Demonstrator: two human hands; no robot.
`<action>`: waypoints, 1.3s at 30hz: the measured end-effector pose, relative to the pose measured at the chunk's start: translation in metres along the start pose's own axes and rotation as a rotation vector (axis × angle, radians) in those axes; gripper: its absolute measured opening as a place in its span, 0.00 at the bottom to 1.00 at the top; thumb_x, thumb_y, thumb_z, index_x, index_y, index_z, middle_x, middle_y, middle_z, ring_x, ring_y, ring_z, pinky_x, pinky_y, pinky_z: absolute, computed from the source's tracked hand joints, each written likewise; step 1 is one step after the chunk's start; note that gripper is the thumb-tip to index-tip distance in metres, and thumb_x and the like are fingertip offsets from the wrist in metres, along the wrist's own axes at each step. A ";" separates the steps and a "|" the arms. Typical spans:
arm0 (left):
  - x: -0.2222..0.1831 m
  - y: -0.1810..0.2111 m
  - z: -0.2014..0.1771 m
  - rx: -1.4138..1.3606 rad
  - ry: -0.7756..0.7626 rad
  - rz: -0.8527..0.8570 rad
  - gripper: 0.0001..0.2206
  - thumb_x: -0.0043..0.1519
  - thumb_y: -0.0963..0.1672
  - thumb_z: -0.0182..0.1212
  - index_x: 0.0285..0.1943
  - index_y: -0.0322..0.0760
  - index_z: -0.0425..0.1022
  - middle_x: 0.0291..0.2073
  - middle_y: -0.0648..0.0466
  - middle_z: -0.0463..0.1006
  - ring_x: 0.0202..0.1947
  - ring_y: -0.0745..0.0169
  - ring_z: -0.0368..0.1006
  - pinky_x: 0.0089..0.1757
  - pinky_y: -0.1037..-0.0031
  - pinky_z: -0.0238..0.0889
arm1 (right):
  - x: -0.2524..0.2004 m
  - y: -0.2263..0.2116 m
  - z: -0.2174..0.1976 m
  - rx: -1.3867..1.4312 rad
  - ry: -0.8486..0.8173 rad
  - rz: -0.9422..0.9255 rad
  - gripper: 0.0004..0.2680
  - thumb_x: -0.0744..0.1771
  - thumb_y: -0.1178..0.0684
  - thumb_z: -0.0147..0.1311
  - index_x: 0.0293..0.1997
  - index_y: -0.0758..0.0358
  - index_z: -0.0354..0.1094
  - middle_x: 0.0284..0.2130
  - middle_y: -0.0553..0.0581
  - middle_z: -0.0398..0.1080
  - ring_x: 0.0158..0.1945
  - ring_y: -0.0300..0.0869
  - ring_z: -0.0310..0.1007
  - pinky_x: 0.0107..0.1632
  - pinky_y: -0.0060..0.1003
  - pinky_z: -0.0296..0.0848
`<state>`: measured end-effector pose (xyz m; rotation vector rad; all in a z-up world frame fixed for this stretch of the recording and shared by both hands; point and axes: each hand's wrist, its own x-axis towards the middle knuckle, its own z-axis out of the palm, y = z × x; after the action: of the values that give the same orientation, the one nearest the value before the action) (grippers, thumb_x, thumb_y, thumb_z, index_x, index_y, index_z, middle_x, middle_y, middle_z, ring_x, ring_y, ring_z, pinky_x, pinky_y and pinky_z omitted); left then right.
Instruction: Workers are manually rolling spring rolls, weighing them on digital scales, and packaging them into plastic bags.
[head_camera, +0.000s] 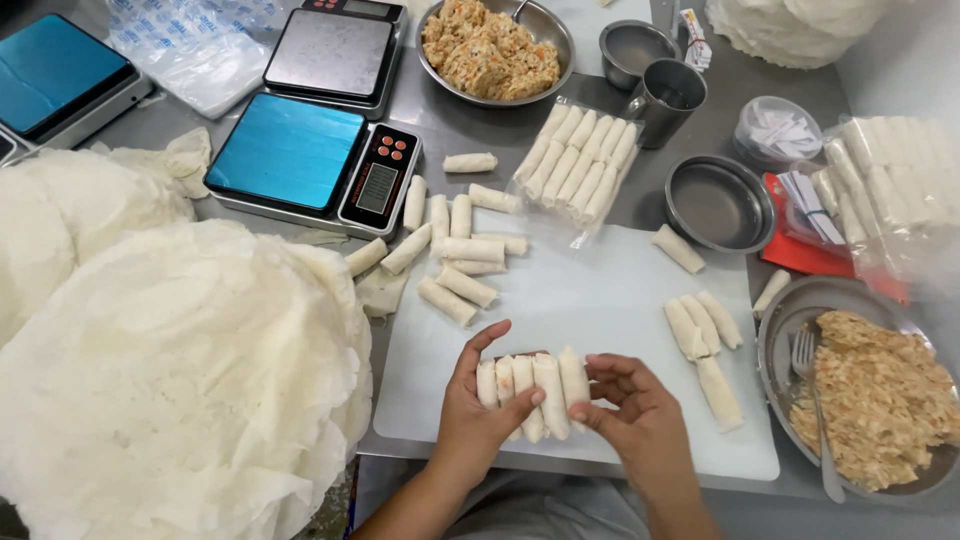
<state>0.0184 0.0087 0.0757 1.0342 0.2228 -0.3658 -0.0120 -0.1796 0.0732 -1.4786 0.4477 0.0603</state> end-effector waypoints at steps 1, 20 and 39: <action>-0.001 0.000 0.001 0.026 0.014 0.014 0.35 0.50 0.39 0.71 0.70 0.46 0.64 0.50 0.45 0.86 0.45 0.58 0.82 0.46 0.68 0.78 | -0.003 0.005 0.004 0.008 0.019 -0.056 0.19 0.57 0.65 0.69 0.52 0.71 0.73 0.43 0.64 0.79 0.44 0.48 0.77 0.45 0.43 0.81; -0.043 -0.011 -0.026 0.342 0.073 0.495 0.31 0.67 0.56 0.47 0.75 0.39 0.55 0.71 0.50 0.63 0.71 0.57 0.59 0.64 0.64 0.52 | -0.003 0.032 0.058 0.634 -0.254 0.044 0.33 0.63 0.57 0.61 0.76 0.40 0.45 0.64 0.69 0.64 0.52 0.64 0.76 0.35 0.44 0.86; 0.185 0.324 -0.197 1.736 0.304 0.047 0.13 0.68 0.44 0.51 0.55 0.41 0.82 0.54 0.48 0.81 0.52 0.43 0.74 0.48 0.53 0.68 | 0.068 0.027 0.196 0.541 -0.173 0.003 0.40 0.56 0.68 0.64 0.77 0.52 0.46 0.68 0.59 0.63 0.63 0.49 0.68 0.59 0.48 0.72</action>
<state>0.3150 0.2927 0.1706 2.8095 0.1091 -0.3089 0.0920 -0.0029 0.0307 -0.9319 0.2937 0.0629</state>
